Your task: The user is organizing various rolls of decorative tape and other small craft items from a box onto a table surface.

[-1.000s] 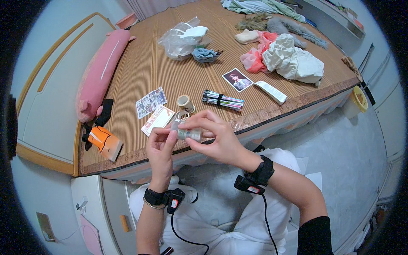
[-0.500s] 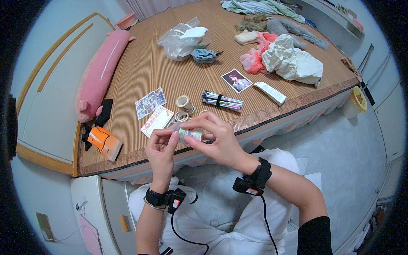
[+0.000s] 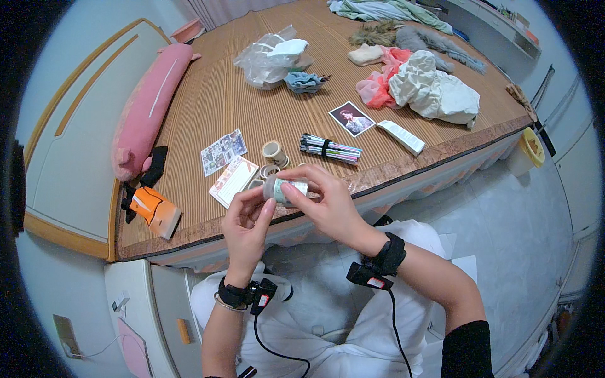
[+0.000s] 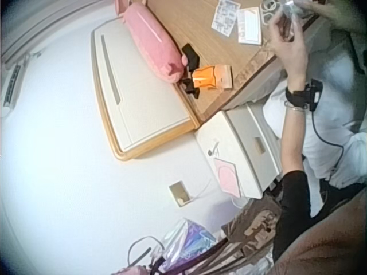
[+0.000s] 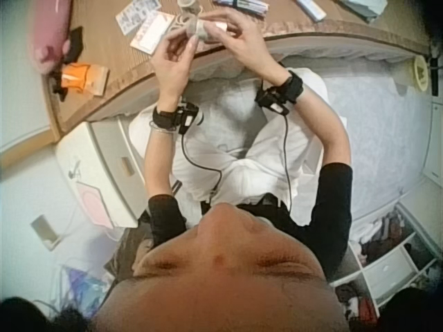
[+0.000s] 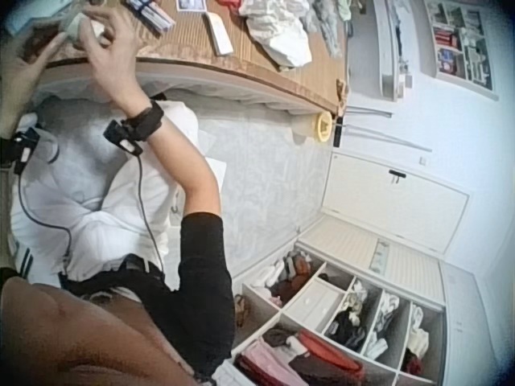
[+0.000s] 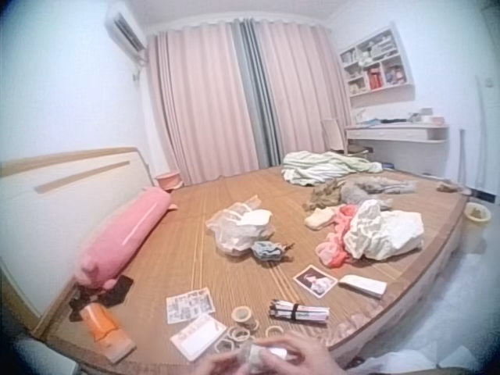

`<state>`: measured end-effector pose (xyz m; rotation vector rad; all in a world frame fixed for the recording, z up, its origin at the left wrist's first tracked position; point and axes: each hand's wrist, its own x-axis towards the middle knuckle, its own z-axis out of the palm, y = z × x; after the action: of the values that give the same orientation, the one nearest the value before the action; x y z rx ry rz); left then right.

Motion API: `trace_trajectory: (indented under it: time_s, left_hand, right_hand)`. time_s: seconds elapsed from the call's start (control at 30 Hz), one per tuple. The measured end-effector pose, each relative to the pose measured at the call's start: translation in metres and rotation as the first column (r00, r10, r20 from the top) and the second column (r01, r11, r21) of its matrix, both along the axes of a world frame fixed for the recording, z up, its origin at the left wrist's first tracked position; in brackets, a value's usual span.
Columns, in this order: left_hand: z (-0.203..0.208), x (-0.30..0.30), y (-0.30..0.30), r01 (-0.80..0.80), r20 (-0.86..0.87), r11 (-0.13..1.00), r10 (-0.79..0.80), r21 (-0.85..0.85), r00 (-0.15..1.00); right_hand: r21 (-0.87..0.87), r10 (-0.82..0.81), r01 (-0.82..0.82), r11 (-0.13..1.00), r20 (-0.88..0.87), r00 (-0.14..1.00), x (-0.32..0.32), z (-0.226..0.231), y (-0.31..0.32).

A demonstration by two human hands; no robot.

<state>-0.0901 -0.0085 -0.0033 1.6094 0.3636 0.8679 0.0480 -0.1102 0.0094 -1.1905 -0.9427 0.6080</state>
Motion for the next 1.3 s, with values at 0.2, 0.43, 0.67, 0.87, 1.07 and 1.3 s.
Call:
trace_trajectory:
  time_s: [0.2, 0.43, 0.67, 0.87, 1.07, 1.3]
  left_hand:
    - [0.002, -0.001, 0.000, -0.032, -0.007, 0.999, 0.032, -0.001, 0.999]
    - [0.002, -0.001, -0.001, -0.045, -0.062, 0.978, 0.058, 0.201, 0.996]
    - [0.007, -0.007, 0.004, -0.004, -0.168, 0.934, 0.068, 0.358, 0.983]
    - [0.010, 0.000, 0.001, -0.060, -0.076, 0.930, 0.094, 0.362, 0.993]
    - [0.012, 0.000, 0.001, -0.044, -0.079, 0.970, 0.064, 0.238, 0.995]
    - [0.011, -0.005, 0.006, 0.067, -0.070, 0.998, -0.065, 0.023, 0.995]
  right_hand:
    - [0.047, -0.019, 0.011, 0.999, 0.175, 0.984, -0.002, -0.004, 0.000]
    - [0.029, -0.049, 0.046, 0.999, 0.098, 0.994, -0.001, -0.009, 0.002]
    - [-0.030, 0.031, -0.034, 0.999, -0.085, 0.996, 0.003, -0.009, 0.002]
    - [0.006, 0.099, -0.100, 0.995, -0.168, 0.981, 0.005, -0.007, 0.003]
    - [-0.019, 0.185, -0.198, 0.980, -0.275, 0.943, 0.007, -0.004, 0.003]
    - [-0.103, 0.286, -0.351, 0.931, -0.397, 0.872, 0.012, 0.000, -0.001]
